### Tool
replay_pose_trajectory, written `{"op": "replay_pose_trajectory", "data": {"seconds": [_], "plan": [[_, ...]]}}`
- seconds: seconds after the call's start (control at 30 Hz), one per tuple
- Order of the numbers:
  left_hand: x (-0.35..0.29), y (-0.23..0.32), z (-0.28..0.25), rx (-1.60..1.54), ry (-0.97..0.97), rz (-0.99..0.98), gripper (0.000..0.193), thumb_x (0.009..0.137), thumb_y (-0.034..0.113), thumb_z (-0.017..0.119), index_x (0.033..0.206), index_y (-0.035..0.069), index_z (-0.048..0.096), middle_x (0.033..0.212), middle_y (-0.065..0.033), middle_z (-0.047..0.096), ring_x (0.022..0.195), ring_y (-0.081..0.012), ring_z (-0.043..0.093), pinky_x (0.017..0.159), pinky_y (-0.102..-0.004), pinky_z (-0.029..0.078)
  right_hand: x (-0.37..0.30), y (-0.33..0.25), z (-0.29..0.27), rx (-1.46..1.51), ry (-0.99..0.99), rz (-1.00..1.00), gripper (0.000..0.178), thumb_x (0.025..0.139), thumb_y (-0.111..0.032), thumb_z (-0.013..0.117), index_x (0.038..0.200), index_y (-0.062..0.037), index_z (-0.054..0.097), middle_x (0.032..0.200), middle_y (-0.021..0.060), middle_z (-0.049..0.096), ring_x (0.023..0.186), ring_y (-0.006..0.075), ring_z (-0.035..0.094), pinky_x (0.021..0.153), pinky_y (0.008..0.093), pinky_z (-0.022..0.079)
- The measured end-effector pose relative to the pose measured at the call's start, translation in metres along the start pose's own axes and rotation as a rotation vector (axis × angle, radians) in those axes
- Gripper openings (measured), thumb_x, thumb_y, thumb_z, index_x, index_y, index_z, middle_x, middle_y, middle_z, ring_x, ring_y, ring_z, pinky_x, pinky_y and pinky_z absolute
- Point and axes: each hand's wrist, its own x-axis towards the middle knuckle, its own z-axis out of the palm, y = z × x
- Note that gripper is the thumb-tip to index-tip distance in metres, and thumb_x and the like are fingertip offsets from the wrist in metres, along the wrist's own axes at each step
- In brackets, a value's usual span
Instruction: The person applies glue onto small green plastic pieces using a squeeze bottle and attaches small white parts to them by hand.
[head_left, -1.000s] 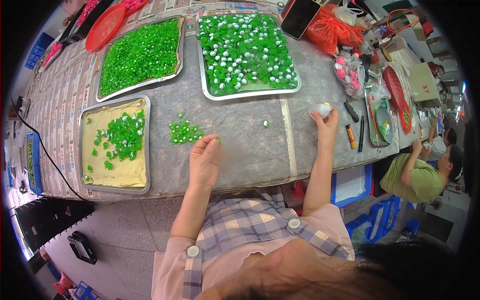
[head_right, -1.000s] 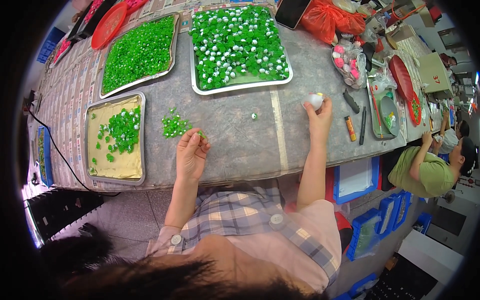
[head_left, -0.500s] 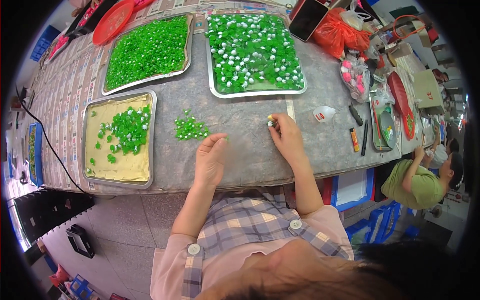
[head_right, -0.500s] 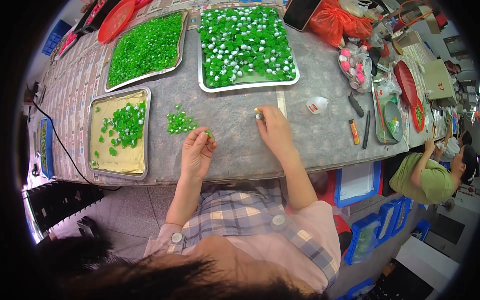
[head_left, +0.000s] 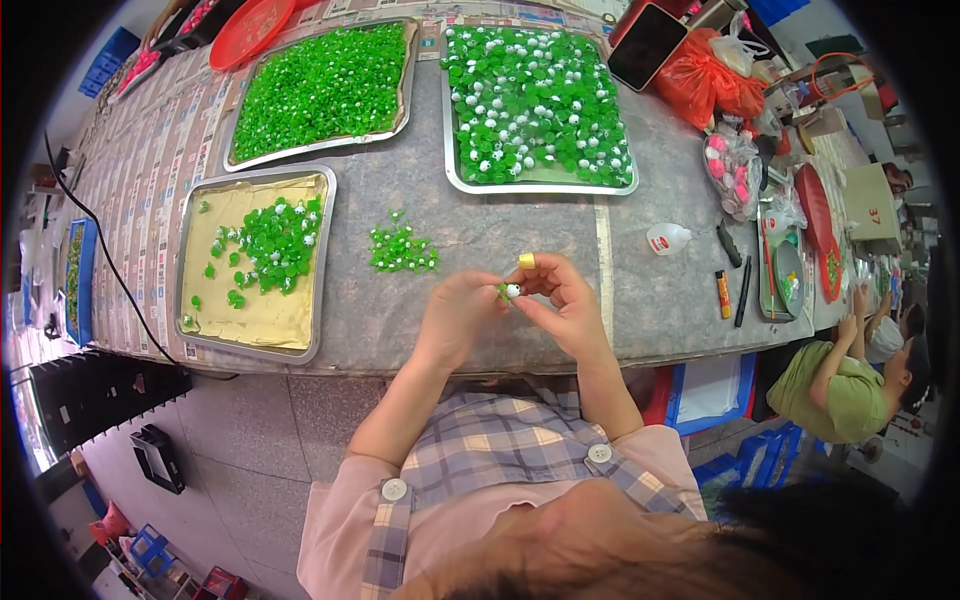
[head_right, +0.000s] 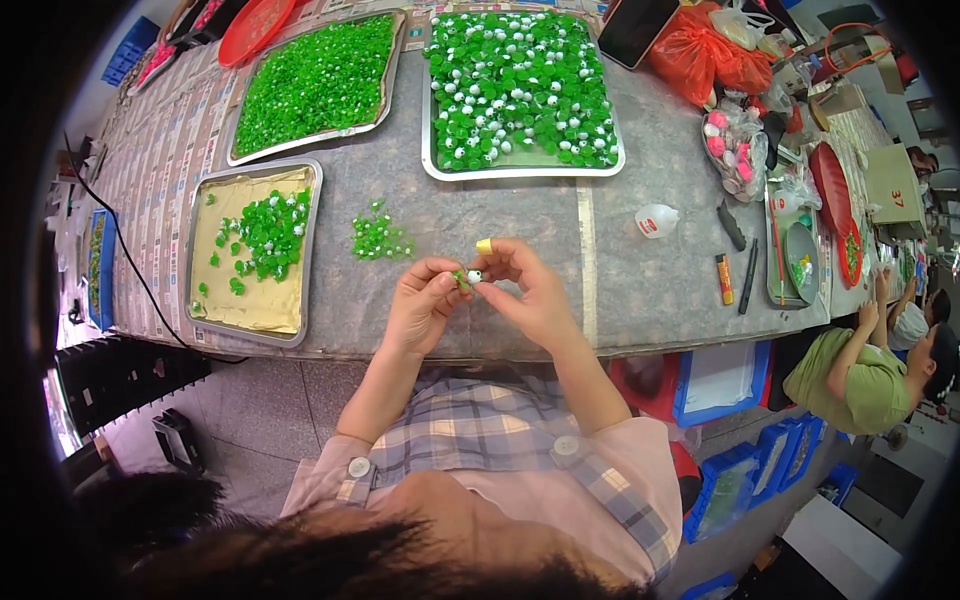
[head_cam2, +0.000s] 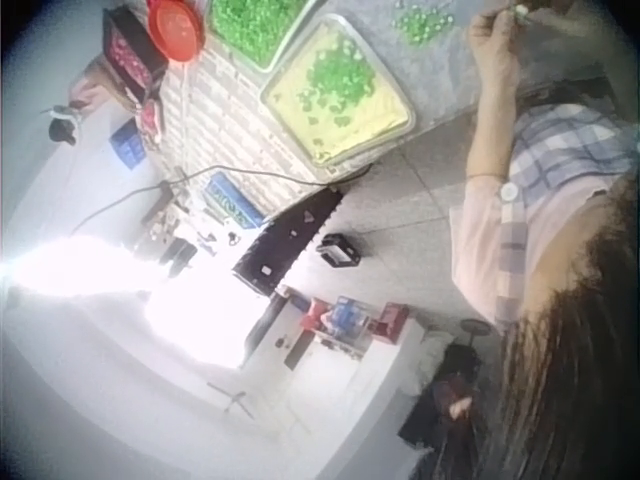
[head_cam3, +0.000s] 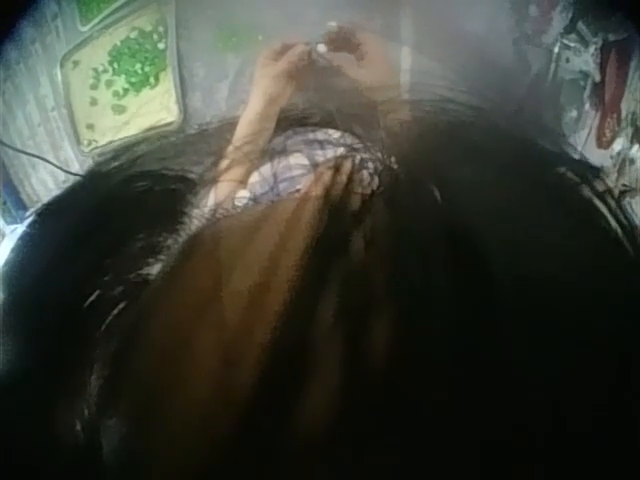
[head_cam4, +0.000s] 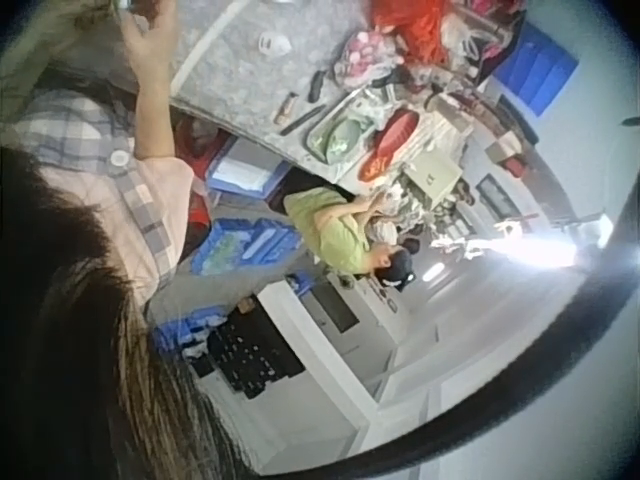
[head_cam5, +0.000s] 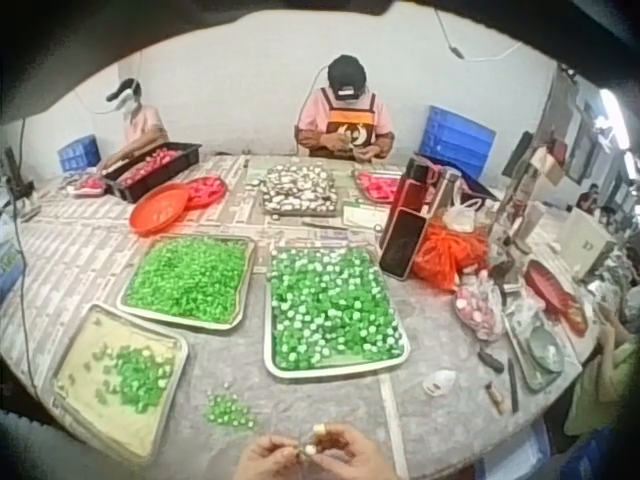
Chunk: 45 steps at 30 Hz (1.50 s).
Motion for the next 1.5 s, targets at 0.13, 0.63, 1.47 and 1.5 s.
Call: {"op": "replay_pose_trajectory", "data": {"seconds": [0.13, 0.63, 1.47, 1.5], "plan": [[-0.002, 0.003, 0.002, -0.014, -0.002, -0.015, 0.010, 0.074, 0.001, 0.048, 0.083, 0.000, 0.051, 0.076, -0.0066, 0.053, 0.066, -0.0137, 0.052, 0.061, -0.0245, 0.044, -0.001, 0.004, -0.002, 0.330, 0.017, 0.227, 0.025, 0.070, 0.000, 0.055, 0.094, -0.0012, 0.047, 0.084, 0.0039, 0.053, 0.079, 0.0108, 0.050, 0.070, 0.0224, 0.041], [-0.001, 0.000, 0.005, -0.027, 0.039, 0.013, 0.010, 0.075, 0.003, 0.048, 0.084, -0.002, 0.049, 0.075, -0.0074, 0.053, 0.064, -0.0135, 0.051, 0.060, -0.0251, 0.044, -0.002, -0.005, 0.010, -0.074, 0.148, -0.096, 0.023, 0.068, 0.000, 0.057, 0.089, -0.0004, 0.048, 0.086, 0.0069, 0.054, 0.077, 0.0127, 0.054, 0.069, 0.0239, 0.043], [-0.007, 0.010, 0.008, 0.763, -0.052, 0.388, 0.009, 0.064, 0.008, 0.061, 0.070, 0.003, 0.057, 0.069, -0.0063, 0.055, 0.065, -0.0174, 0.051, 0.057, -0.0253, 0.040, -0.006, -0.005, -0.005, 0.343, -0.096, 0.191, 0.021, 0.068, 0.001, 0.057, 0.089, 0.0028, 0.054, 0.083, 0.0046, 0.053, 0.078, 0.0120, 0.052, 0.069, 0.0223, 0.042], [-0.007, 0.010, 0.009, 0.763, -0.051, 0.387, 0.009, 0.064, 0.008, 0.061, 0.070, 0.003, 0.057, 0.069, -0.0063, 0.055, 0.065, -0.0174, 0.051, 0.057, -0.0253, 0.040, -0.007, -0.006, -0.003, 0.390, -0.077, 0.201, 0.020, 0.069, 0.001, 0.057, 0.088, 0.0029, 0.054, 0.083, 0.0051, 0.053, 0.077, 0.0124, 0.052, 0.068, 0.0231, 0.043]]}}
